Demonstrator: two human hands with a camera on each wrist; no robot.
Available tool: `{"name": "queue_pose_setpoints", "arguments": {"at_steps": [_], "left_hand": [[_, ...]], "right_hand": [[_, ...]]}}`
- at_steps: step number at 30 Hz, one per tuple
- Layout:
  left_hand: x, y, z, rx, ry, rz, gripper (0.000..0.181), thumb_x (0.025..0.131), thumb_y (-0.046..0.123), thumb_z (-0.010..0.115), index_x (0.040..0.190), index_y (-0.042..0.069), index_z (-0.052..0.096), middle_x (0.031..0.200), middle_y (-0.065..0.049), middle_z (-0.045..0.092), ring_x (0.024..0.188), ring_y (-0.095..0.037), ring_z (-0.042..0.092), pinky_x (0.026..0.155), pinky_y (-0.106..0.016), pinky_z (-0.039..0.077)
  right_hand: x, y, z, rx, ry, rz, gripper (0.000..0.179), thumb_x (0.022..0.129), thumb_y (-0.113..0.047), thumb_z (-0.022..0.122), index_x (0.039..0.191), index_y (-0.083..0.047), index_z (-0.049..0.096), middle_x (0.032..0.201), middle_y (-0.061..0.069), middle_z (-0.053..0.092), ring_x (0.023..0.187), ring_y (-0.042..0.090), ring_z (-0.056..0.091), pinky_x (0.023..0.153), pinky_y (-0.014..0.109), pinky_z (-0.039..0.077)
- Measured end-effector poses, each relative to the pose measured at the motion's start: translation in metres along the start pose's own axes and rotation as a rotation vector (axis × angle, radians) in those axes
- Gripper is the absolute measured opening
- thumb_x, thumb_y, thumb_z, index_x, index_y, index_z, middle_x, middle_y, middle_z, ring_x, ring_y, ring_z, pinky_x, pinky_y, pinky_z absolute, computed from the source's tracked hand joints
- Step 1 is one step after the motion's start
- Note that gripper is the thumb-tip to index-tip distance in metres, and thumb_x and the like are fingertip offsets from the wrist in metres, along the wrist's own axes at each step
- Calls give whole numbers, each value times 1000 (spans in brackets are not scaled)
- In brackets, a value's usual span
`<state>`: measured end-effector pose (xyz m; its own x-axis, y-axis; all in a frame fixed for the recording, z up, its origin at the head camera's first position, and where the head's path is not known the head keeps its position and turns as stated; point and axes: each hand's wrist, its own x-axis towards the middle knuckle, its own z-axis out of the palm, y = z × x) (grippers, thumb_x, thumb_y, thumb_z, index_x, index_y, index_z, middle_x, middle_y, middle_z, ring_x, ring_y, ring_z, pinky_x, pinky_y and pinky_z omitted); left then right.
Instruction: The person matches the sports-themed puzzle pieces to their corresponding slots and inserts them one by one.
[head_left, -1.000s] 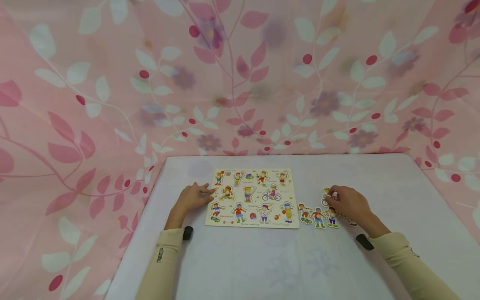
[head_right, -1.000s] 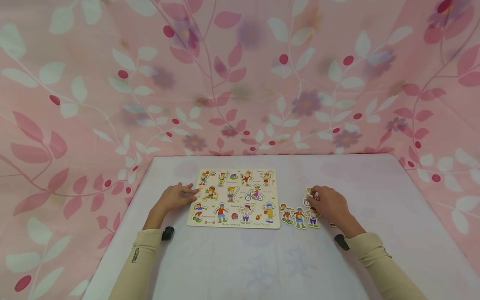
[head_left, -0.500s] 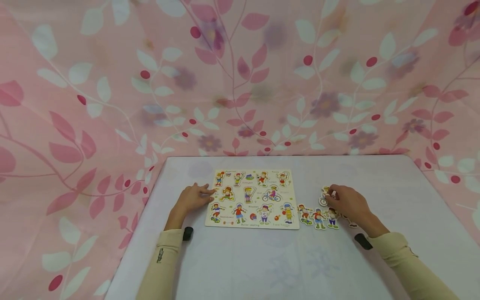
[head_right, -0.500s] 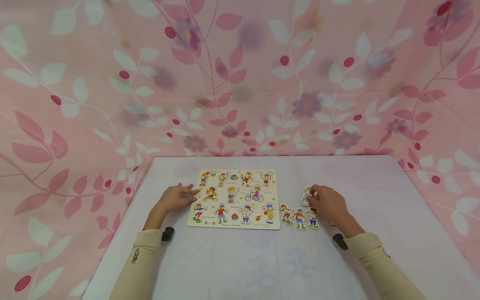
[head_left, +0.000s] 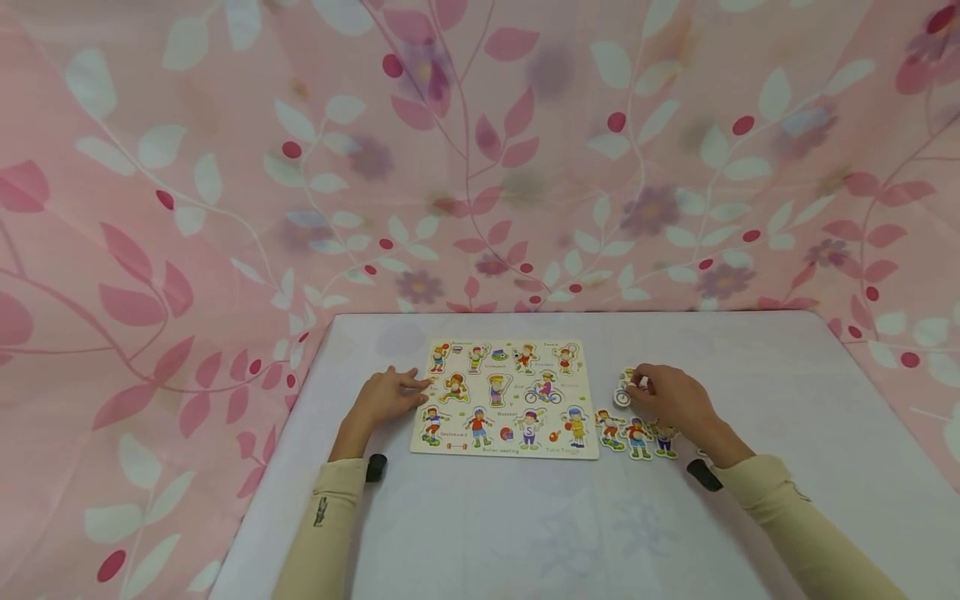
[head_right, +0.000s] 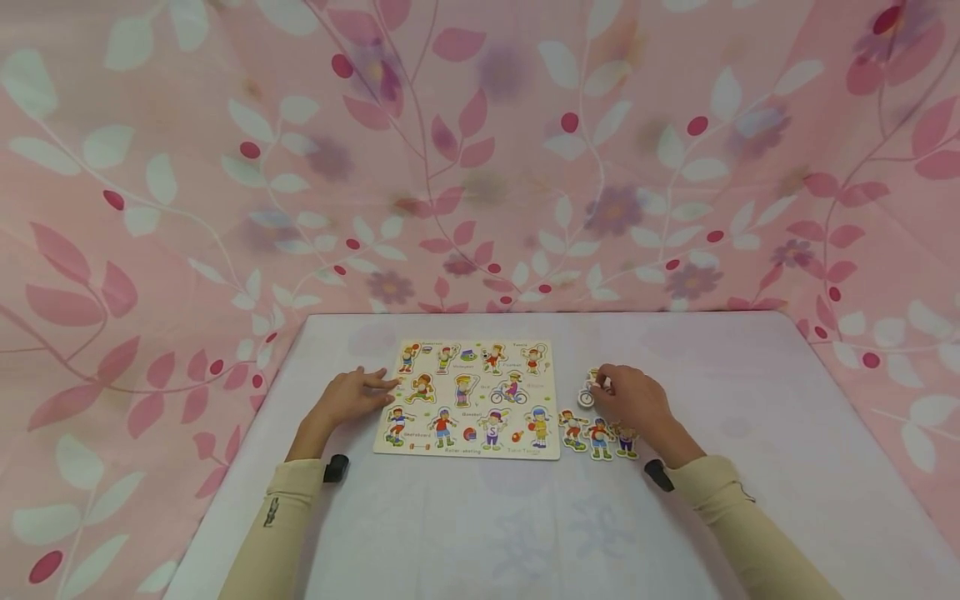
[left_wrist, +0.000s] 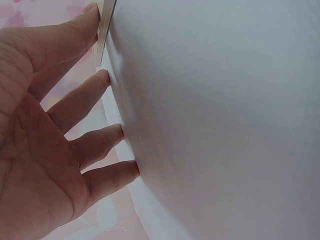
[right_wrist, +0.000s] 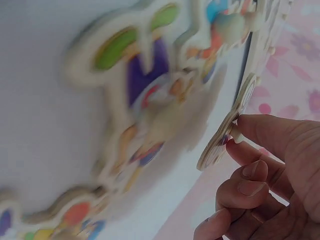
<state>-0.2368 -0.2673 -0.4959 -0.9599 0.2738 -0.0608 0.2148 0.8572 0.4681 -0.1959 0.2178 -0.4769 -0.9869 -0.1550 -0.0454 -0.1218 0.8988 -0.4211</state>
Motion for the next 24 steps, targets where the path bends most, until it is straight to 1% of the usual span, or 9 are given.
{"name": "queue_pose_setpoints", "arguments": {"at_steps": [3,5,9,16,24], "left_hand": [[0,1,0,8,18,20,33,87,30,75,118,19,74,135,-12,58,131,-57,35,106,-62,32],[0,1,1,6,21,22,33,87,30,76,118,19,74,135,-12,58,131,-57,35,106,-62,33],[0,0,0,4,8,8,34,88,30,75,120,19,73,137,-11,56,133,-55,33,107,-61,31],[0,2,-1,14,-19,-23,35,88,33,75,121,20,73,139,-8,55,135,-53,32,109,-60,30],[0,2,0,13,-12,-18,34,88,32,75,120,21,73,139,-8,55,135,-54,32,109,-60,29]], "right_hand": [[5,-7,3,3,-4,-1,18,93,-25,69,101,-9,67,69,1,50,62,18,46,53,31,34],[7,-12,5,9,-2,-7,18,92,-25,70,100,-9,67,68,1,49,62,18,45,53,31,34],[11,-22,9,21,3,-34,17,92,-25,71,98,-10,68,68,0,50,61,17,45,53,31,35],[18,-39,16,29,-16,-63,18,92,-28,70,97,-11,67,66,-1,49,58,16,44,51,30,32],[29,-58,23,32,-21,-113,17,92,-27,71,97,-11,67,66,-1,49,58,16,45,51,30,33]]}}
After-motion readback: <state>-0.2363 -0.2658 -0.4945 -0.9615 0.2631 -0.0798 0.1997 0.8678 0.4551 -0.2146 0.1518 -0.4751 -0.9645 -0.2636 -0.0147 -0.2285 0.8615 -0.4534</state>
